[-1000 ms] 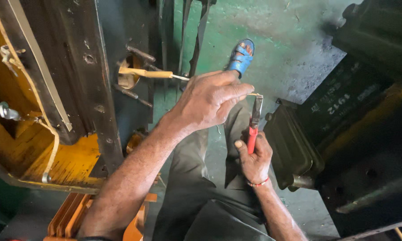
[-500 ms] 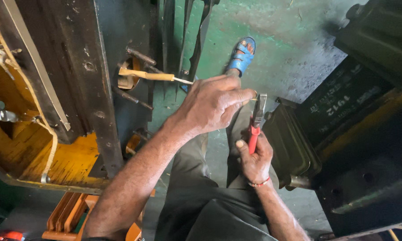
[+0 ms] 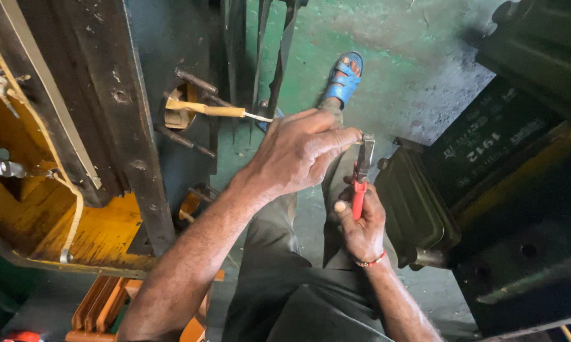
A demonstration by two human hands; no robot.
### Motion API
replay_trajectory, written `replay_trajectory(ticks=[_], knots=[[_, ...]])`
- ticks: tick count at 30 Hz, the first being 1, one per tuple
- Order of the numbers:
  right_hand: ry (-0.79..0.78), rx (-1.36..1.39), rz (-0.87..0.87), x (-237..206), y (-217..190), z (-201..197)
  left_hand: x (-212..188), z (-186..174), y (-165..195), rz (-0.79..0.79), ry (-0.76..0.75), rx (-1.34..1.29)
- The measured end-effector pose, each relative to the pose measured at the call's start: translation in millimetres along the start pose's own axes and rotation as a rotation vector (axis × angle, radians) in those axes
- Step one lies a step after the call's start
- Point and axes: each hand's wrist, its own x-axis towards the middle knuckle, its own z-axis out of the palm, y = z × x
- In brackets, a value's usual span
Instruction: The person strips the insulation from white electrical wires using red-handled pliers. They repeatedly pull the wire, cut the insulation, and remove the stripped pieces in a workshop setting.
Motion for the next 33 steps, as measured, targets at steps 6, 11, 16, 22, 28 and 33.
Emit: replay_trajectory(ticks=[6, 11, 16, 22, 28, 33], knots=[[0.018, -0.075, -0.18, 2, -3, 0, -1, -2, 2, -0.036, -0.021, -0.002], [0.074, -0.084, -0.123, 0, 0, 1, -1, 3, 0, -0.034, -0.004, 0.014], [0.112, -0.119, -0.106, 0, 4, 2, -5, 1, -9, -0.066, -0.046, 0.074], [0.095, -0.13, -0.098, 1, 4, 1, -6, -10, -12, -0.102, -0.117, -0.045], [0.087, -0.115, -0.236, 13, -10, 12, -2, -6, -11, -0.123, -0.057, -0.058], [0.09, -0.271, -0.38, 36, -27, 22, -4, -8, -13, -0.13, -0.062, -0.166]])
